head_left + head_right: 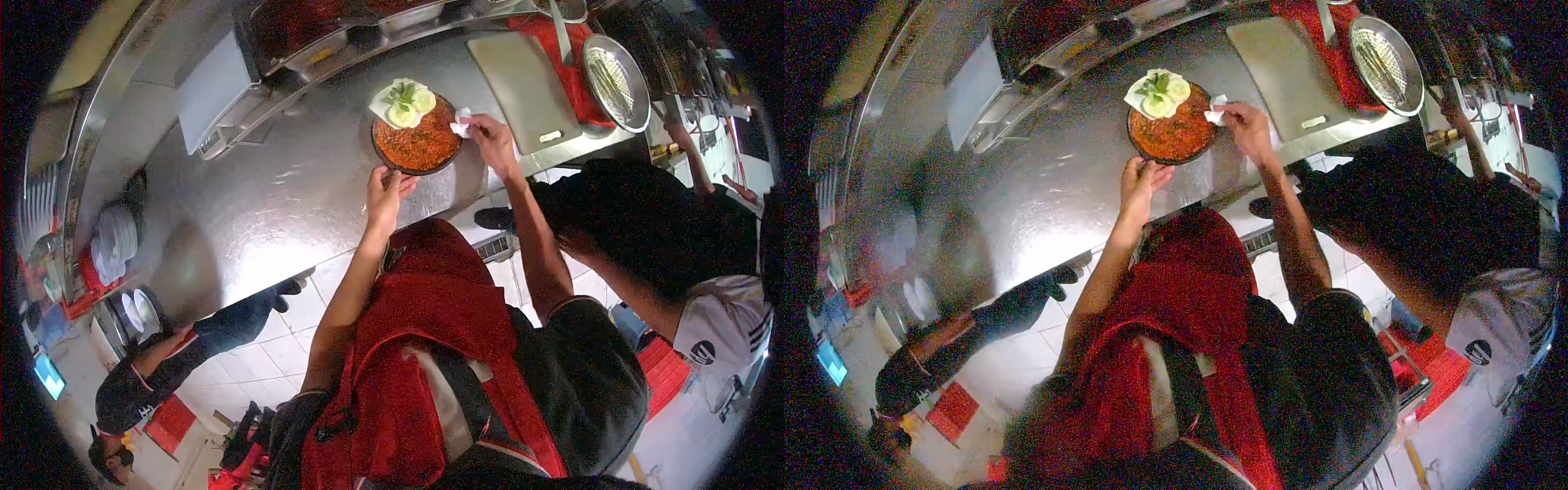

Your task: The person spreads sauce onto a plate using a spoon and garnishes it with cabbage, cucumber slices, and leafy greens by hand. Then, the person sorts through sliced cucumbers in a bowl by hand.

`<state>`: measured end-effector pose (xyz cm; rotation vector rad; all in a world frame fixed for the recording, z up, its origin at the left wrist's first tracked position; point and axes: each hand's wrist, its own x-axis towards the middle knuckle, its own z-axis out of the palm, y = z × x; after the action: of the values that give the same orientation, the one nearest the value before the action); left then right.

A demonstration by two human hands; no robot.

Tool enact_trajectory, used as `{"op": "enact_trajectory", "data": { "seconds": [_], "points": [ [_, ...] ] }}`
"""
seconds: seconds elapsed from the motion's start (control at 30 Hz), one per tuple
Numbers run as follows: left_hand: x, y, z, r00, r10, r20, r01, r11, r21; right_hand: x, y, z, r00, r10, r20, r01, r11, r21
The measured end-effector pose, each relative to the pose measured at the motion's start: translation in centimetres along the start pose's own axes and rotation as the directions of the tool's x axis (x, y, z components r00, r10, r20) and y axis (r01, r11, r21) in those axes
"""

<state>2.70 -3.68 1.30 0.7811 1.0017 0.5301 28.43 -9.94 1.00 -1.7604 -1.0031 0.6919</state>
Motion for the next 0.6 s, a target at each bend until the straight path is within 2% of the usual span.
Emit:
{"op": "enact_trajectory", "data": {
  "seconds": [0.03, 0.1, 0.13, 0.37, 0.43, 0.5, 0.53, 0.57, 0.6],
  "points": [
    [0.0, 0.0, 0.2, 1.0, -0.003, -0.027, 0.002, 1.0, -0.03, -1.1, 0.4, 0.3, 1.0, 0.001, -0.005, -0.001, 1.0, 0.002],
    [0.2, -0.2, 0.3, 1.0, -0.017, -0.019, 0.017, 0.999, -0.034, -3.2, 1.9, 1.5, 0.986, 0.151, -0.067, -0.14, 0.978, 0.152],
    [0.2, -0.2, 0.3, 0.999, -0.032, -0.015, 0.032, 0.999, -0.043, -4.1, 2.1, 2.3, 0.978, 0.175, -0.112, -0.14, 0.954, 0.264],
    [-0.1, -0.1, 0.7, 0.999, -0.03, 0.04, 0.032, 0.999, -0.039, -8.9, 1.7, 5.7, 0.932, 0.316, -0.176, -0.19, 0.841, 0.506],
    [-0.1, -0.1, 0.8, 0.998, -0.043, 0.048, 0.044, 0.999, -0.006, -9.7, 0.7, 6.0, 0.944, 0.27, -0.189, -0.142, 0.852, 0.504],
    [0.0, -0.1, 0.5, 0.996, -0.072, 0.044, 0.072, 0.997, -0.007, -10.8, -0.4, 6.0, 0.942, 0.327, -0.074, -0.253, 0.839, 0.482],
    [0.0, -0.1, 0.3, 0.994, -0.103, 0.04, 0.104, 0.995, -0.007, -11.1, -0.2, 6.6, 0.969, 0.223, -0.103, -0.151, 0.871, 0.468],
    [-0.1, -0.2, 0.1, 0.994, -0.103, 0.033, 0.103, 0.995, -0.01, -11.4, -0.2, 6.7, 0.97, 0.222, -0.096, -0.153, 0.87, 0.468],
    [-0.3, -0.3, -0.2, 0.994, -0.1, 0.034, 0.1, 0.995, 0.026, -11.7, -0.1, 6.7, 0.968, 0.25, -0.013, -0.214, 0.855, 0.472]
  ]
}}
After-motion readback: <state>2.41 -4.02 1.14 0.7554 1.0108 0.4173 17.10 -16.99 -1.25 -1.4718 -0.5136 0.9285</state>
